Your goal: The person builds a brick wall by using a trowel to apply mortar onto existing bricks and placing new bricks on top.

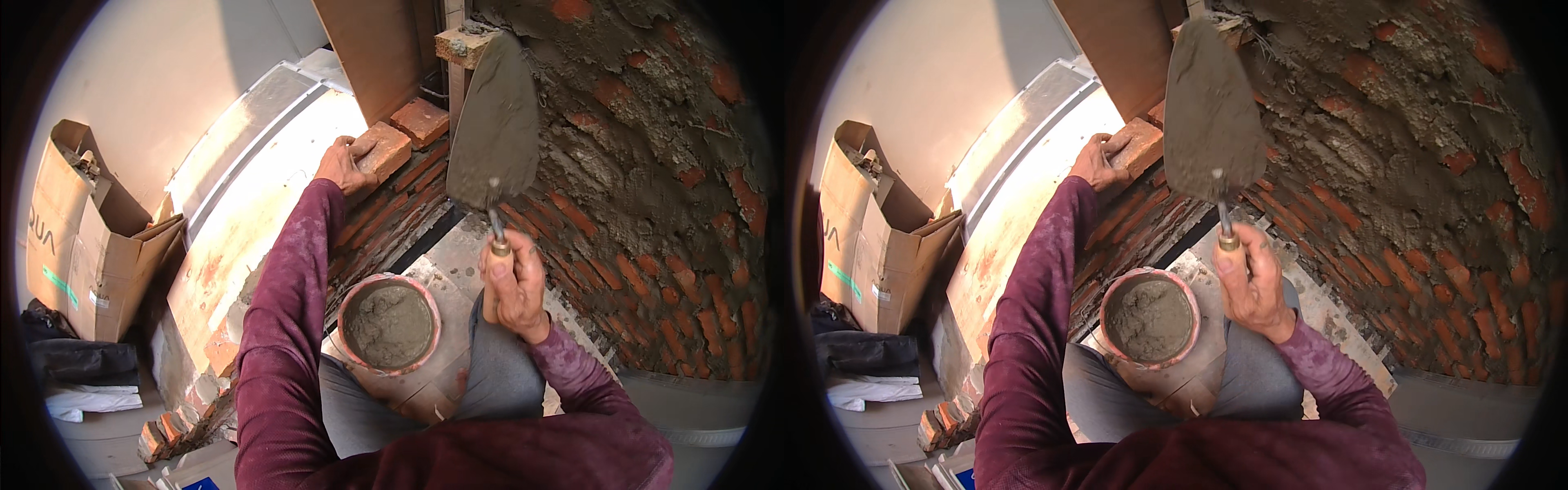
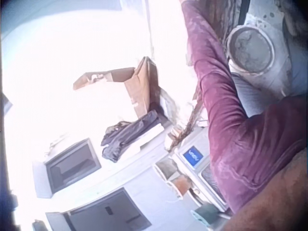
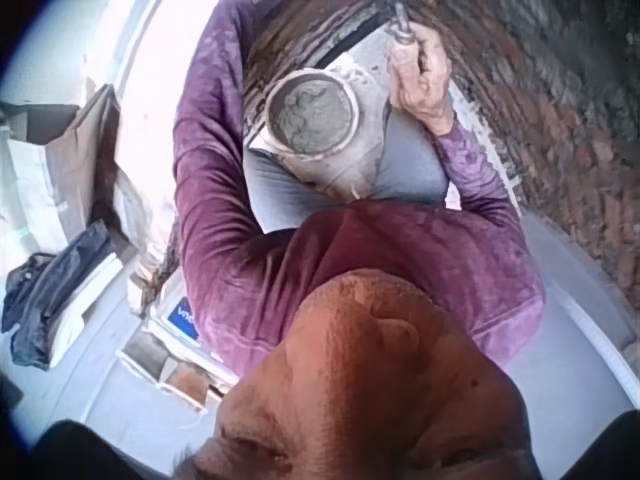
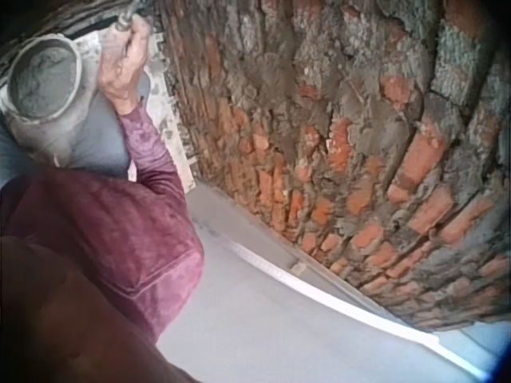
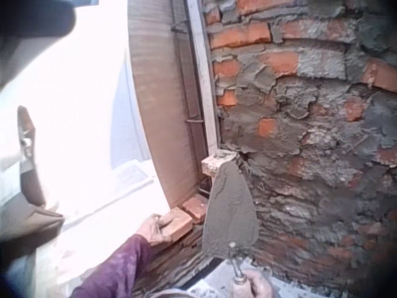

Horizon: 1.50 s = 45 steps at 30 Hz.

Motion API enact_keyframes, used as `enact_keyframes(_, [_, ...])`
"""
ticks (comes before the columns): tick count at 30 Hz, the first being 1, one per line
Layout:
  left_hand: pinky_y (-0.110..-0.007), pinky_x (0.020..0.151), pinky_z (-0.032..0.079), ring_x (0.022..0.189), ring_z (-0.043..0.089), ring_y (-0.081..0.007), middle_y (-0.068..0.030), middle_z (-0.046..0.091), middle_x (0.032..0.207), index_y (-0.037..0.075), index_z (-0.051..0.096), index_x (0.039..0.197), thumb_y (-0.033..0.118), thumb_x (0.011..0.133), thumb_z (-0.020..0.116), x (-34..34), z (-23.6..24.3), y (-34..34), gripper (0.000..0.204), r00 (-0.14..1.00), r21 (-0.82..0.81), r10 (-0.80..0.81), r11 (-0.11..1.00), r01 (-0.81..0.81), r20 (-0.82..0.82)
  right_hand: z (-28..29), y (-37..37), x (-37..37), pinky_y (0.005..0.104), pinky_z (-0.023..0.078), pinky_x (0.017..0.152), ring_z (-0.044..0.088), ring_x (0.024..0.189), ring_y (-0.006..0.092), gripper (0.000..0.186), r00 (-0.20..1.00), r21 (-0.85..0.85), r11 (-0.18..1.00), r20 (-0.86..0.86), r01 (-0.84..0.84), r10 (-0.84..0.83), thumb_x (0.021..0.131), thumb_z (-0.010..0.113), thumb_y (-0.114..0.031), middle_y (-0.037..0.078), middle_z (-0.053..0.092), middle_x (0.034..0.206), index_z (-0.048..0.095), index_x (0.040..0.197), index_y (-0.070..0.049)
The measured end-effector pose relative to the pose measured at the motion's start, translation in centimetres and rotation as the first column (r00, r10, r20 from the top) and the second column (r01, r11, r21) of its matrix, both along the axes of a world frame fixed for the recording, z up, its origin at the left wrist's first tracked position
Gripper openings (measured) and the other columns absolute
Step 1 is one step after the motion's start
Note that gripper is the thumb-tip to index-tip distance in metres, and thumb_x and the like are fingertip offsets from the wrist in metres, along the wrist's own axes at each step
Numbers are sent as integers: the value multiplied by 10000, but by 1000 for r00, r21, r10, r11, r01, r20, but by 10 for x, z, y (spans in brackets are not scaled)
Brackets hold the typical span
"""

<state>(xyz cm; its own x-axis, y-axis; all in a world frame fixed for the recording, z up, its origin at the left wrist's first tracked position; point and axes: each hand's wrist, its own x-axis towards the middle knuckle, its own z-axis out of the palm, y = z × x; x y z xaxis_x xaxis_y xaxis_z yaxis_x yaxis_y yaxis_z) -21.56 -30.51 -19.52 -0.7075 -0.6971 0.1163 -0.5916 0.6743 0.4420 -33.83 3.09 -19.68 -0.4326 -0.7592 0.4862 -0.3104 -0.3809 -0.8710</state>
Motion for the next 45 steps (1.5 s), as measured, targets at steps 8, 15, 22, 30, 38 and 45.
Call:
enact_keyframes(8, [-366, 1000, 473, 1132, 589, -308, -172, 615, 1205, 1, 663, 1209, 338, 524, 782, 5, -12, -2, 772, 996, -82, -64, 995, 59, -57, 86, -195, -42, 325, 529, 864, 652, 933, 184, 198, 993, -182, 977, -63, -110, 100, 925, 639, -127, 117, 665, 1042, 525, 1025, -1])
enact_keyframes(15, [-370, 986, 474, 1094, 609, -323, -182, 640, 1178, -12, 669, 1189, 339, 520, 772, 11, -20, -2, 763, 990, -131, -82, 989, 67, -113, 84, -270, -58, 335, 533, 839, 653, 952, 184, 248, 907, -145, 987, -404, 63, -117, 933, 652, -194, 109, 669, 1038, 535, 1040, -4])
enact_keyframes(22, [-373, 980, 475, 1094, 611, -328, -178, 640, 1189, -2, 670, 1191, 355, 533, 773, 11, -17, -1, 756, 988, -89, -44, 996, 31, -149, 17, -288, -56, 446, 496, 837, 633, 974, 424, 374, 866, 34, 982, -477, 185, -147, 849, 688, -224, 250, 645, 980, 512, 1081, 10])
enact_keyframes(30, [-385, 968, 497, 1091, 632, -294, -170, 636, 1234, 10, 676, 1193, 520, 682, 783, 74, -13, 5, 730, 999, -227, -38, 973, 42, 23, 91, -279, -41, 363, 536, 808, 696, 920, 269, 400, 824, -125, 990, -553, 65, -125, 851, 729, -328, 158, 701, 969, 584, 1026, 1])
enact_keyframes(38, [-373, 888, 528, 959, 667, -280, -148, 665, 1177, 6, 702, 1134, 506, 745, 764, 83, -27, -2, 637, 995, -210, -67, 976, 49, -79, 35, -285, -24, 451, 503, 801, 658, 910, 413, 371, 761, 127, 978, -647, 167, -46, 820, 717, -266, 246, 668, 925, 561, 987, 26])
enact_keyframes(45, [-409, 1006, 455, 1126, 594, -278, -90, 652, 1234, 67, 702, 1170, 520, 778, 736, 91, -39, 7, 601, 994, -184, -14, 983, -6, -106, 91, -292, -4, 381, 556, 762, 693, 850, 258, 371, 738, 24, 999, -674, 37, -11, 896, 687, -313, 167, 681, 915, 564, 1040, 7])
